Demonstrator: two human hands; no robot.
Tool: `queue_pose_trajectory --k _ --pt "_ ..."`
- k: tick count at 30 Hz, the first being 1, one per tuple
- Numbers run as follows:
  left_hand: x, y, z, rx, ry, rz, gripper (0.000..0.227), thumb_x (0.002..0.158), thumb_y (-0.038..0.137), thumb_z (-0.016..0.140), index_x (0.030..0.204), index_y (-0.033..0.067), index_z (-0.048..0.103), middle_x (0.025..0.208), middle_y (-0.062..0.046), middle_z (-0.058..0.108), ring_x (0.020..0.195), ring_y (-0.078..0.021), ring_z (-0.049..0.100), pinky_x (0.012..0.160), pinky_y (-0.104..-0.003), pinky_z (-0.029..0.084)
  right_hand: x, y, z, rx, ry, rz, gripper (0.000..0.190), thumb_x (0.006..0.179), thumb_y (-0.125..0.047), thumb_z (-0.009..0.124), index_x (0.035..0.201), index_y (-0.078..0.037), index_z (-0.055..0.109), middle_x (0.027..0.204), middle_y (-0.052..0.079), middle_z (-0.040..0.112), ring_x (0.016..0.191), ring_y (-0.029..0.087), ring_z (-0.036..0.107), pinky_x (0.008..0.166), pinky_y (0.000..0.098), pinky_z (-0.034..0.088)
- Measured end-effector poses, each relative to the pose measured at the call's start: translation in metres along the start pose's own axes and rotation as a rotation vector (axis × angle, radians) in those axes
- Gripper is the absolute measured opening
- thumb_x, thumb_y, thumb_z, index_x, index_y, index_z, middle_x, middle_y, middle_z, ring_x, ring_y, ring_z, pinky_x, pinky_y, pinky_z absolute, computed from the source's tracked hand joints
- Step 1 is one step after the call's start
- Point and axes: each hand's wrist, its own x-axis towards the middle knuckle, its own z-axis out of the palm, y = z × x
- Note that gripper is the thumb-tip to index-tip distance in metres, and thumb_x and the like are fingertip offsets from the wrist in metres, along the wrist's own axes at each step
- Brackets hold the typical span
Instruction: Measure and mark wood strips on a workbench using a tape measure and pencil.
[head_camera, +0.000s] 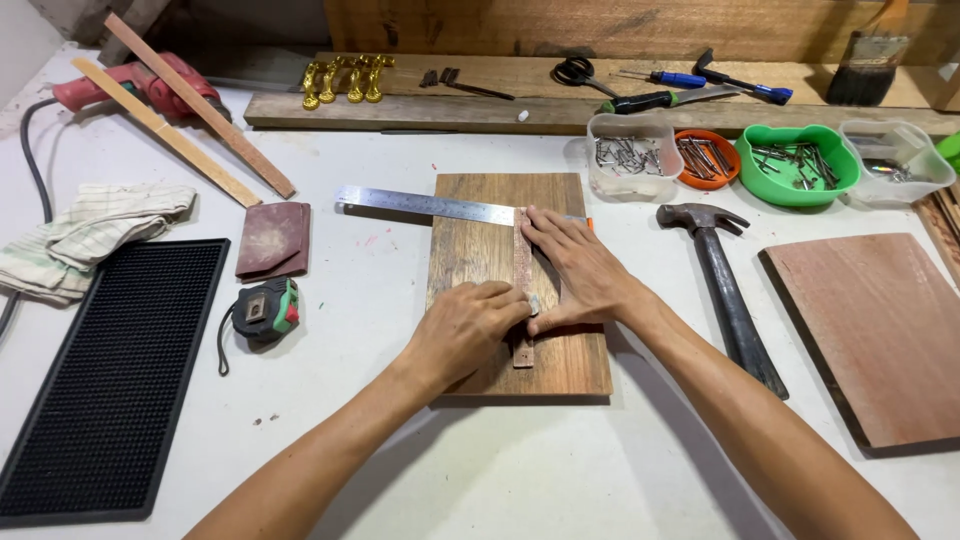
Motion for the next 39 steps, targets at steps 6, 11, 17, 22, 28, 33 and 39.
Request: queue_pose_trajectory --k 6,11,17,22,28,33,39 --pt "0.019 -0.018 0.015 0.088 0.091 0.048 0.011 0.090 0.010 0.064 0.097 0.0097 0.072 0.101 -0.003 0.077 0.102 -0.0177 0.072 0.077 -0.032 0.058 -0.002 -0.005 -0.006 -0.013 -0.005 -0.020 0.149 0.050 -0.091 0.073 0.156 0.005 0.031 0.167 0.023 0.022 0.155 0.039 0.020 0.125 0.0494 0.019" --pt "0.057 -0.054 0.030 0.137 0.055 -0.039 0.012 0.093 0.009 0.062 0.096 0.0094 0.074 0.098 -0.004 0.077 0.096 -0.0190 0.072 0.075 -0.035 0.058 -0.001 -0.006 -0.008 0.045 0.025 -0.002 0.165 0.044 -0.092 0.073 0.155 0.013 0.013 0.163 0.037 0.010 0.149 0.049 0.020 0.122 0.0518 0.020" --pt "0.092 -0.081 0.040 0.092 0.071 -0.089 0.013 0.096 0.011 0.062 0.091 0.0105 0.074 0.092 -0.004 0.078 0.091 -0.0197 0.073 0.074 -0.035 0.058 0.000 -0.006 -0.012 0.087 0.014 0.005 0.169 0.046 -0.096 0.070 0.157 0.014 0.005 0.164 0.038 0.008 0.152 0.050 0.019 0.125 0.0526 0.020" --pt "0.085 -0.081 0.051 0.133 0.103 -0.047 0.011 0.095 0.012 0.064 0.094 0.0098 0.074 0.096 -0.005 0.078 0.090 -0.0185 0.073 0.069 -0.034 0.057 0.001 0.001 -0.001 0.074 0.022 0.011 0.170 0.042 -0.096 0.070 0.156 0.015 0.007 0.164 0.037 0.009 0.151 0.049 0.019 0.124 0.0524 0.020" --pt "0.046 -0.051 0.048 0.142 0.045 -0.001 0.012 0.093 0.012 0.063 0.099 0.0083 0.074 0.095 -0.006 0.077 0.088 -0.0180 0.071 0.072 -0.031 0.056 0.001 -0.005 -0.010 0.044 -0.010 0.008 0.158 0.047 -0.093 0.072 0.156 0.010 0.020 0.166 0.027 0.019 0.153 0.042 0.022 0.124 0.0496 0.022" --pt "0.017 -0.008 0.011 0.131 0.027 0.046 0.010 0.088 0.009 0.063 0.093 0.0083 0.072 0.095 -0.004 0.075 0.095 -0.0172 0.070 0.074 -0.033 0.055 0.000 -0.004 -0.008 0.000 0.003 -0.023 0.151 0.050 -0.089 0.075 0.153 0.011 0.028 0.165 0.024 0.022 0.153 0.038 0.020 0.123 0.0486 0.020" --pt "0.017 -0.004 0.006 0.103 0.029 0.065 0.009 0.087 0.011 0.065 0.091 0.0082 0.071 0.098 -0.004 0.075 0.100 -0.0187 0.070 0.073 -0.035 0.055 -0.001 -0.003 -0.007 -0.030 -0.005 -0.034 0.153 0.049 -0.090 0.075 0.153 0.011 0.027 0.165 0.024 0.022 0.153 0.037 0.020 0.123 0.0486 0.019"
